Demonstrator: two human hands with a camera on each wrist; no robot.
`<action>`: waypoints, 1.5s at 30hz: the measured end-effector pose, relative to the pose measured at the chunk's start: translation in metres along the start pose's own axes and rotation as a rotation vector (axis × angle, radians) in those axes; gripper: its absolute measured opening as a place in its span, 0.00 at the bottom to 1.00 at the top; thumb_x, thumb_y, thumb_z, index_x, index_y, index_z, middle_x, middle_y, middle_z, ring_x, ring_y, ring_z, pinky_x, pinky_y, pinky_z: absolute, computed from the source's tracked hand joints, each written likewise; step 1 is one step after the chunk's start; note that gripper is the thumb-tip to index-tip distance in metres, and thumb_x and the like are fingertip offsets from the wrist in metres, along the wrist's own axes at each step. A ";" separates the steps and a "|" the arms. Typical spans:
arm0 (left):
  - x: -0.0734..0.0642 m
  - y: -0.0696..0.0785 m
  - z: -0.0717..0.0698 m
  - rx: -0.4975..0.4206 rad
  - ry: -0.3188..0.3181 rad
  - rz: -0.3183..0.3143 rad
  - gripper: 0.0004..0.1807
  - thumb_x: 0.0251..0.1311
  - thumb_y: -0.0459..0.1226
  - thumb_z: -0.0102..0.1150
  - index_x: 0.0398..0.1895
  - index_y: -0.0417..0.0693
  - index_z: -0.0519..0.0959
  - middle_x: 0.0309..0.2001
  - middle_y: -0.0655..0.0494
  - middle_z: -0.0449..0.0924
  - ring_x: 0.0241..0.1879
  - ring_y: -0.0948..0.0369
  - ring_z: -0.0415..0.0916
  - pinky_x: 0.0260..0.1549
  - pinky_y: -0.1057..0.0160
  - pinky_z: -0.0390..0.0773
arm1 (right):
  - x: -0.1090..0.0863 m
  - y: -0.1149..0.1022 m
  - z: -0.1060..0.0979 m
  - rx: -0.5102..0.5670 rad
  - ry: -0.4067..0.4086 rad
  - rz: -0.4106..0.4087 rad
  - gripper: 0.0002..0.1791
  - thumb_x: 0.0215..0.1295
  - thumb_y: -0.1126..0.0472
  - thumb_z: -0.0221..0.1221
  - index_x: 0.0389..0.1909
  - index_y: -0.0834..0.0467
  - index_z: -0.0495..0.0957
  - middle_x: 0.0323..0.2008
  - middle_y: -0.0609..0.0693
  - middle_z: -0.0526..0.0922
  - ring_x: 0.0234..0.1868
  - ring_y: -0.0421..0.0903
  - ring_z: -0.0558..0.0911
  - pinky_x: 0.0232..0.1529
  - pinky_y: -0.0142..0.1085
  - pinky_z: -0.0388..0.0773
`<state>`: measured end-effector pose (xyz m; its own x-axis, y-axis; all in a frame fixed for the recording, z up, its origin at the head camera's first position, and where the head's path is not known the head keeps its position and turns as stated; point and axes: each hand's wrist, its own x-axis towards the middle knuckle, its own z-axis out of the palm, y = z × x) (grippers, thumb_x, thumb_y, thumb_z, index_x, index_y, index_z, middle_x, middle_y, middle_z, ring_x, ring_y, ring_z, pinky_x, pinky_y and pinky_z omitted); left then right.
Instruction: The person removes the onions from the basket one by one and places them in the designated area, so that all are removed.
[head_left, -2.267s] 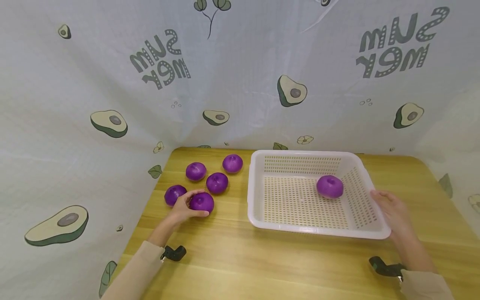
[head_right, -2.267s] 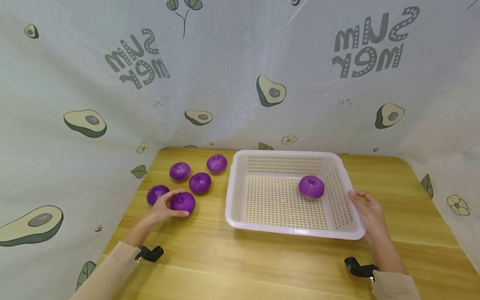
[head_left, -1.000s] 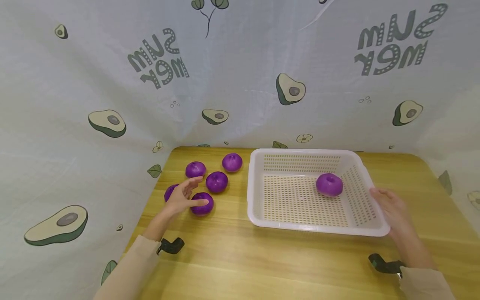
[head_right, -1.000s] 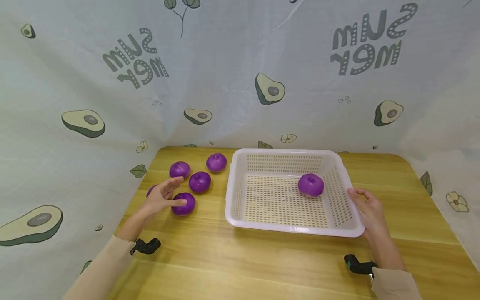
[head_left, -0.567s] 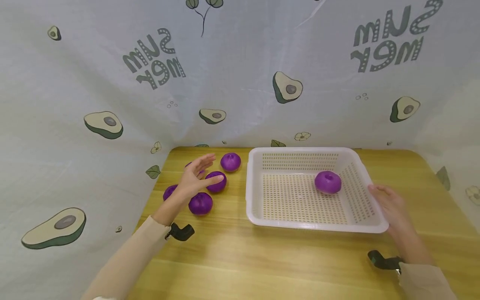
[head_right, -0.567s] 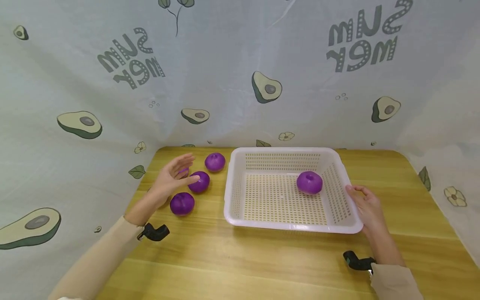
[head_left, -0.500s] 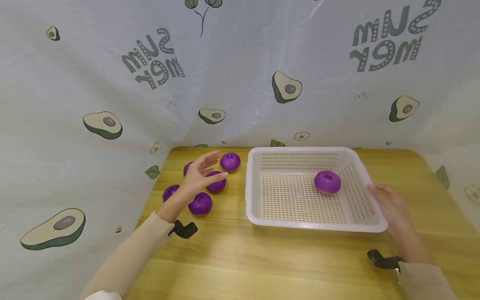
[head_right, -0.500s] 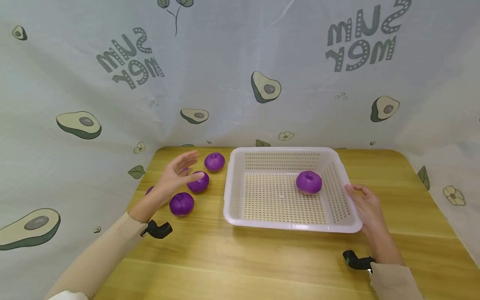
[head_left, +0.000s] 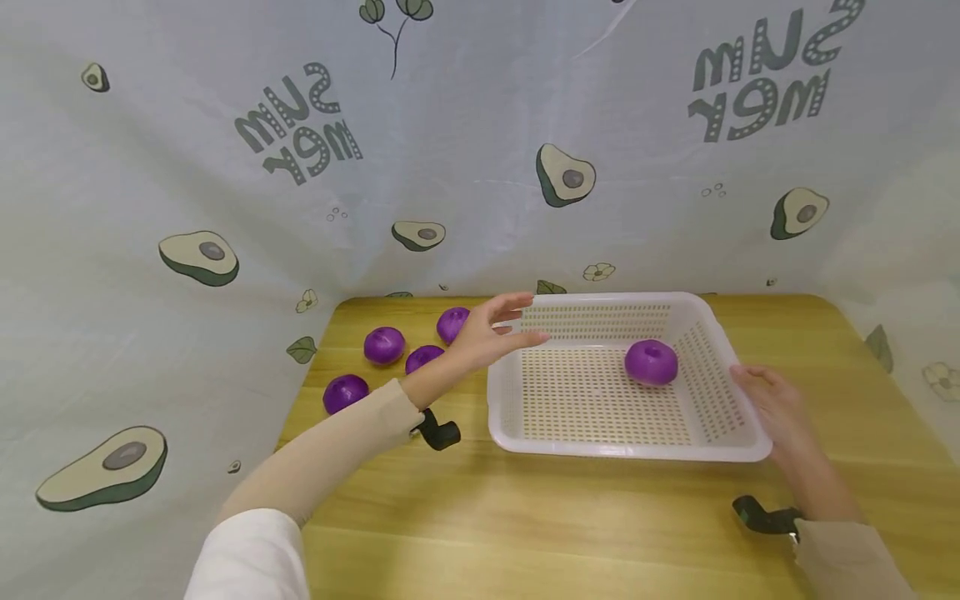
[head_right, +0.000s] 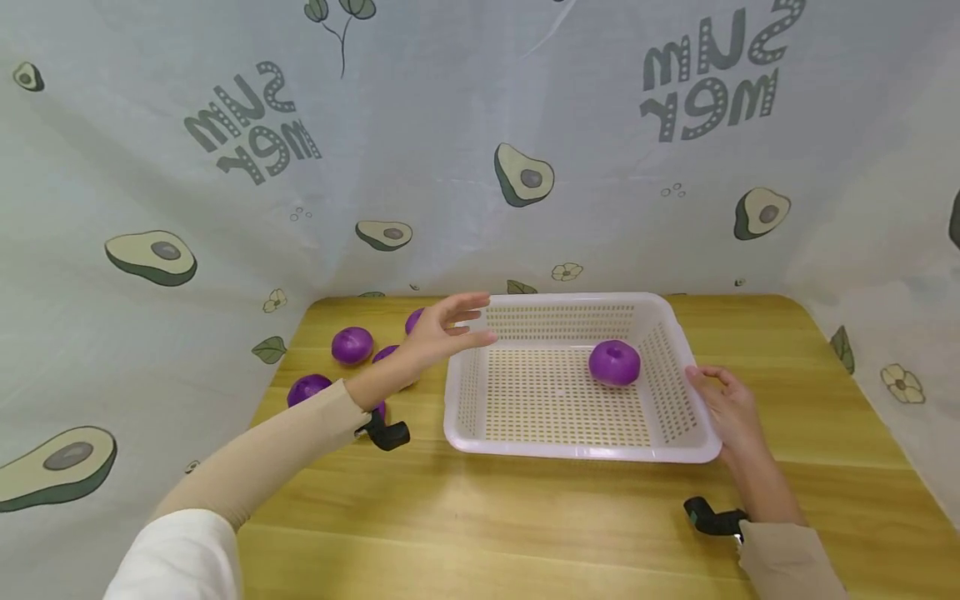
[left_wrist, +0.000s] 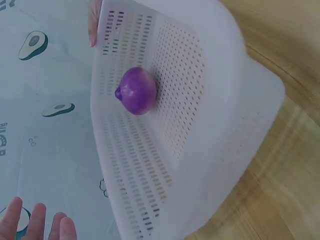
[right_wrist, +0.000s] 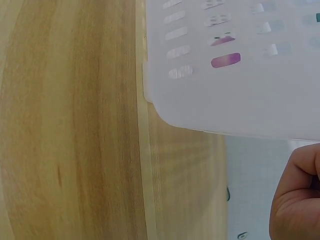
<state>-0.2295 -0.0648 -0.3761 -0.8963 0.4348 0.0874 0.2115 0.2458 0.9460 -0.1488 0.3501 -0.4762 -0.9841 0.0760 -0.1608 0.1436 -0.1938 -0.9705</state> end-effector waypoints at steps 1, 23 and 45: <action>0.004 0.001 0.006 0.004 -0.009 -0.005 0.34 0.59 0.40 0.71 0.69 0.49 0.71 0.67 0.53 0.71 0.66 0.49 0.67 0.65 0.54 0.69 | 0.000 0.000 0.000 -0.015 0.004 0.000 0.05 0.74 0.56 0.56 0.47 0.48 0.73 0.34 0.42 0.86 0.32 0.41 0.86 0.29 0.35 0.85; 0.068 -0.002 0.078 -0.017 -0.113 -0.033 0.36 0.55 0.41 0.75 0.68 0.54 0.72 0.67 0.54 0.71 0.67 0.50 0.66 0.60 0.61 0.70 | -0.004 -0.004 0.000 -0.062 0.016 0.008 0.03 0.75 0.54 0.56 0.45 0.47 0.74 0.34 0.42 0.86 0.32 0.41 0.86 0.29 0.36 0.84; 0.109 -0.044 0.169 0.009 -0.192 -0.119 0.40 0.48 0.34 0.78 0.67 0.49 0.73 0.67 0.51 0.71 0.67 0.49 0.66 0.60 0.59 0.72 | -0.008 -0.004 0.002 -0.032 0.024 0.001 0.04 0.76 0.56 0.55 0.47 0.48 0.72 0.34 0.43 0.86 0.32 0.42 0.86 0.29 0.35 0.85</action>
<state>-0.2705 0.1180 -0.4606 -0.8249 0.5587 -0.0863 0.1127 0.3122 0.9433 -0.1419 0.3483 -0.4711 -0.9811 0.0995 -0.1657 0.1483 -0.1623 -0.9755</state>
